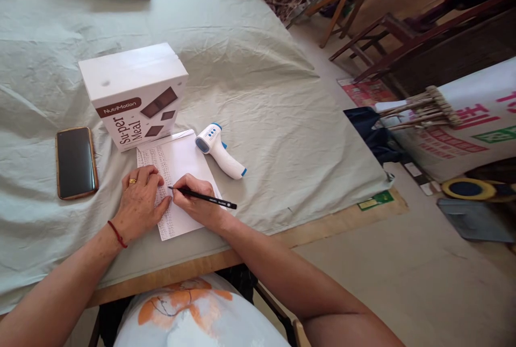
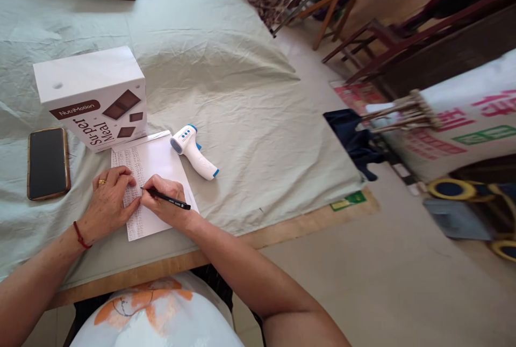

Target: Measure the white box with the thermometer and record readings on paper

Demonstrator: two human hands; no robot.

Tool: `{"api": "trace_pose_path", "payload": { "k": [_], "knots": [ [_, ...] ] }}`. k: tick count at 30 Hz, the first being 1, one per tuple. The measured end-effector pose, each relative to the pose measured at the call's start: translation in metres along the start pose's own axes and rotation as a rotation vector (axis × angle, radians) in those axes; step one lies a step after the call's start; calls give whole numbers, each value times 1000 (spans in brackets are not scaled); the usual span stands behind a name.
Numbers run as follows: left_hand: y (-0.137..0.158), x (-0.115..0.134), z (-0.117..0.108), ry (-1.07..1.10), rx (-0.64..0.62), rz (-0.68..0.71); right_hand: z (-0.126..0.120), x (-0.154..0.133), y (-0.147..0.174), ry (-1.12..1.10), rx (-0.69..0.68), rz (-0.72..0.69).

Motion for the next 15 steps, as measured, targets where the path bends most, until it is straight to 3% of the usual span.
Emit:
{"api": "trace_pose_path", "payload": {
  "k": [15],
  "knots": [
    [0,-1,1,-26,13,17,2,2,0,-51,53,20]
  ]
}}
Point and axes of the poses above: each hand's wrist, its own y-axis away from the middle knuckle, its own z-axis out of the palm, x = y × z, the point moved 1 cm from there along -y, towards the middle knuckle, and after that the axes turned 11 degrees about -z, right-handed, at the moved point
